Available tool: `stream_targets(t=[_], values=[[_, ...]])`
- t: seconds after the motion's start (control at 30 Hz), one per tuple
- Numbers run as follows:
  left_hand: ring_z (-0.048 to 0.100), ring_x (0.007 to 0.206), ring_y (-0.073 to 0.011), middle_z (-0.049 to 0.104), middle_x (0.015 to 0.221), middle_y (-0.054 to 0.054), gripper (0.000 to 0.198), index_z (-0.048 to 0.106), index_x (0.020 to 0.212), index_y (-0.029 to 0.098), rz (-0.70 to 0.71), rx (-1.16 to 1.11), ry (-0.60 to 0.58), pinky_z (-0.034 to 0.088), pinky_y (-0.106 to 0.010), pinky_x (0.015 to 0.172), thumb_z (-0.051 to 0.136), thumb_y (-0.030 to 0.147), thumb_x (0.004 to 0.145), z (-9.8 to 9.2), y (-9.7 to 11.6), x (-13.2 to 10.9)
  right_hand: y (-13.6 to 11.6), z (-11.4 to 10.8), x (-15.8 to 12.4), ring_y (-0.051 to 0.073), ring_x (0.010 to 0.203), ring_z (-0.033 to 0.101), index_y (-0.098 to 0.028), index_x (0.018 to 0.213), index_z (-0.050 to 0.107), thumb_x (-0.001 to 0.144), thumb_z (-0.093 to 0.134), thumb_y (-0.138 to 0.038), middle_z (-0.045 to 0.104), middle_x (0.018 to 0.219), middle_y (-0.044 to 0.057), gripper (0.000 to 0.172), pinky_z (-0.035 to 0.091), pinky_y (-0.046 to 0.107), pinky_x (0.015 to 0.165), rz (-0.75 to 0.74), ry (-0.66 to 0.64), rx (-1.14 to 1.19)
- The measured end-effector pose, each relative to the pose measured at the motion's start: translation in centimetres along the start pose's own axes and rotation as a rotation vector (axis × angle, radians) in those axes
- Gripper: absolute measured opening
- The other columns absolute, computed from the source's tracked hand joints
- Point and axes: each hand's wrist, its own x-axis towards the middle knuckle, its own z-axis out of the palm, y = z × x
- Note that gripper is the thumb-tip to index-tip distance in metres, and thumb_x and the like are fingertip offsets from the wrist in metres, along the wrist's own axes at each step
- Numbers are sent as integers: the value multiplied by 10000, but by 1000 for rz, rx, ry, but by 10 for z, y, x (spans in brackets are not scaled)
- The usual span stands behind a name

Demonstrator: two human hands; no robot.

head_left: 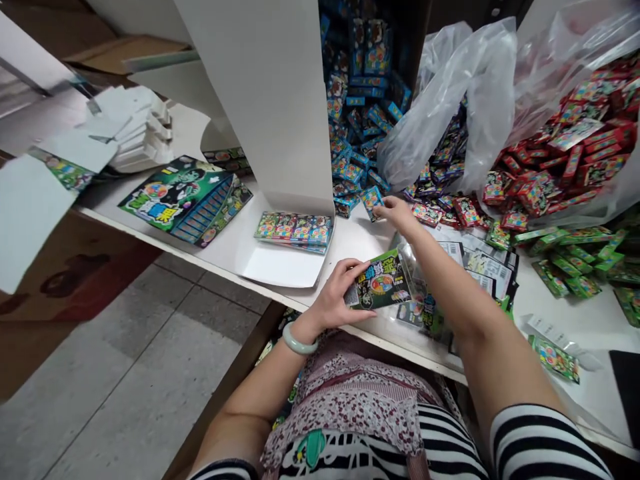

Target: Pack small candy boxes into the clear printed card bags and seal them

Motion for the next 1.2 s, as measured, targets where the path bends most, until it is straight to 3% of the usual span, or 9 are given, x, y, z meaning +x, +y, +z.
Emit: stream_targets(t=[0.1,0.23,0.37,0.47,0.63,0.87,1.1,1.2], values=[[517,1246,-315,458,1311,-125,947,344,1537,293,-27,12,19,487,-529,1085,795,566,751,3,-5,2,12,-49,-31,188,831,682,-184,1114,653,838,579,-307,730,948,40,311,551,303,701,-73,38,169],[510,1243,-301,450,1304,-118,928,344,1532,284,-36,37,-2,484,-521,1089,792,548,763,14,-10,9,25,-102,-109,196,758,685,-288,1431,433,781,693,-381,703,953,15,707,580,350,672,-249,139,301],[494,1250,-310,449,1311,-127,937,343,1532,267,29,107,-28,467,-522,1095,790,557,761,28,-11,16,33,-112,-179,199,794,704,-347,1417,379,823,673,-466,670,1022,23,674,598,357,698,-264,220,286],[488,1250,-314,458,1312,-132,950,343,1532,253,81,167,-48,459,-514,1091,785,576,756,33,-9,19,40,-106,-207,185,790,690,-339,1375,397,830,662,-461,646,1055,27,619,587,329,652,-245,260,277],[484,1258,-328,462,1338,-145,950,336,1542,233,127,242,-28,438,-513,1092,777,559,768,30,-2,18,47,-108,-225,162,677,643,-297,1247,525,808,701,-451,627,952,18,497,542,322,583,-178,146,160],[499,1247,-331,470,1332,-147,957,295,1562,244,195,254,-39,450,-496,1078,763,548,785,23,5,19,43,-116,-234,148,678,627,-282,1203,491,791,742,-453,614,930,3,512,500,294,587,-184,168,219],[516,1222,-334,493,1322,-153,947,298,1564,247,263,263,-89,462,-493,1048,752,554,791,24,6,12,48,-116,-236,123,601,562,-267,1142,585,805,731,-408,602,832,-14,394,448,286,565,-151,-89,117],[517,1218,-330,492,1317,-153,948,301,1561,242,236,221,-105,468,-498,1046,754,554,789,27,7,9,47,-112,-231,119,593,544,-277,1194,616,815,725,-372,614,825,-15,405,446,289,574,-158,-95,124]])
